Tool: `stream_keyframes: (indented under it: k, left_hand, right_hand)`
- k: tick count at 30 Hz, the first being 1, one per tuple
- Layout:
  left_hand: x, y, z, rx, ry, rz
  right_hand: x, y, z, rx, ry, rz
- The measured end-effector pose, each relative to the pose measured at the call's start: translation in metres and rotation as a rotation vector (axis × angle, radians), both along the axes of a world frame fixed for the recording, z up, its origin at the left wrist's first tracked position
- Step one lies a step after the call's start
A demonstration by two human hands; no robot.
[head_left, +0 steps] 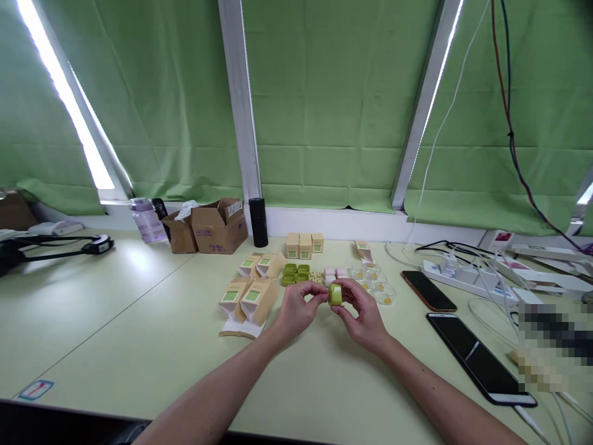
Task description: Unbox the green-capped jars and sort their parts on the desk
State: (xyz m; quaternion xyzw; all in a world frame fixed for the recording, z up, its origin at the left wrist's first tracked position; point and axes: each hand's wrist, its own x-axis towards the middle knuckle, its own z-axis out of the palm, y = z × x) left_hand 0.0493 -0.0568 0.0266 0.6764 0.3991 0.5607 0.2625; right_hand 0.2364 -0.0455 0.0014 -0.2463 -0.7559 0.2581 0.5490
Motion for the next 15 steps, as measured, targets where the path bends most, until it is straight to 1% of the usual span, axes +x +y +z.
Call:
stream_keyframes:
  k: [5, 8, 11, 15]
  left_hand:
    - [0.0006, 0.0008, 0.0002, -0.044, -0.043, -0.017]
    - [0.0015, 0.0023, -0.0014, -0.011, -0.05, 0.004]
    - [0.0018, 0.0031, -0.0027, 0.033, -0.04, 0.034]
    - [-0.0005, 0.002, -0.0021, 0.047, 0.0, 0.02]
  right_hand:
    - [-0.0008, -0.0012, 0.0015, -0.033, 0.015, 0.021]
    - [-0.0021, -0.0013, 0.0023, -0.089, 0.058, 0.042]
    - [-0.0037, -0.002, 0.0047, -0.159, 0.111, 0.098]
    - [-0.005, -0.0028, 0.01, -0.226, 0.189, 0.151]
